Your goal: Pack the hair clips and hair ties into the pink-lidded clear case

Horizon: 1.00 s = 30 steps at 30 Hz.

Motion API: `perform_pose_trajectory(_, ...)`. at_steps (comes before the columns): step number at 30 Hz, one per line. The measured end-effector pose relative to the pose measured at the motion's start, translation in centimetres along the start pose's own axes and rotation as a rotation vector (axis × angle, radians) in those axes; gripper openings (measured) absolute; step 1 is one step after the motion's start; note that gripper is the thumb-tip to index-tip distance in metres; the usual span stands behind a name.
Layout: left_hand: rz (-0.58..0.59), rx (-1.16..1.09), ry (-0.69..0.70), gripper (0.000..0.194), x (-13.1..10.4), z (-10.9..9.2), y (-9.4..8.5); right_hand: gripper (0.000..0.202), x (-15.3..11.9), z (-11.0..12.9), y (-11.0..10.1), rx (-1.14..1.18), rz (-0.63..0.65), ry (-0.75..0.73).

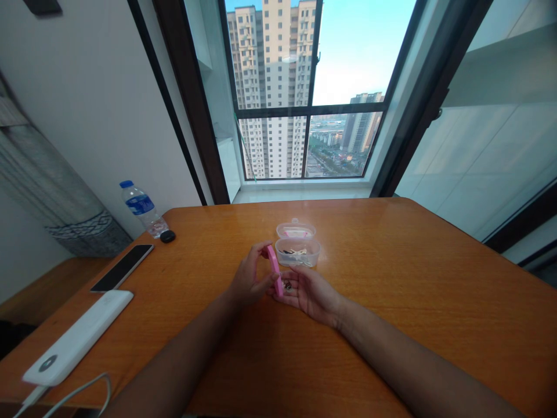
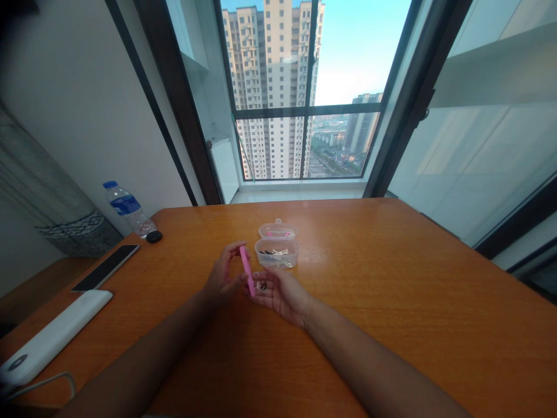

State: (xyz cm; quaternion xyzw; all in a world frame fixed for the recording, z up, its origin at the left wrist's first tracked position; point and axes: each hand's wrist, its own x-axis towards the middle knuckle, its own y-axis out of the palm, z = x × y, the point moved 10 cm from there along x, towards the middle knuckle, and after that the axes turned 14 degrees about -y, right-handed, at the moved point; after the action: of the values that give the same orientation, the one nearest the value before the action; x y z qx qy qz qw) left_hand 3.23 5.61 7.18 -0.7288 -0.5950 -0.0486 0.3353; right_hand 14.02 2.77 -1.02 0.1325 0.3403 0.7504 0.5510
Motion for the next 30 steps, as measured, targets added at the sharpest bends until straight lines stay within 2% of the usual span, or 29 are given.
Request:
perform_pose_trajectory(8,0.046,-0.004,0.039,0.063,0.0,-1.3,0.3,0.031,0.1,0.0,-0.1,-0.004,0.010,-0.009)
perform_pose_trajectory(13,-0.059,-0.034,0.024,0.063,0.0,-0.9,-0.9,0.030,-0.1,0.3,-0.3,-0.036,-0.041,-0.006)
perform_pose_trajectory(17,-0.234,-0.120,-0.062,0.059,0.2,0.4,-2.8,0.021,-0.3,0.8,-0.7,-0.115,-0.109,-0.017)
perform_pose_trajectory(21,-0.383,-0.242,-0.136,0.051,0.3,2.0,-4.3,0.018,-0.4,1.2,-0.8,-0.187,-0.121,-0.030)
perform_pose_trajectory(25,-0.485,-0.279,-0.221,0.047,0.5,3.8,-5.3,0.017,-0.2,1.1,-0.8,-0.183,-0.081,-0.015)
perform_pose_trajectory(30,-0.578,-0.331,-0.365,0.045,0.5,6.5,-6.2,0.026,0.0,0.2,-1.2,-0.073,-0.045,0.059)
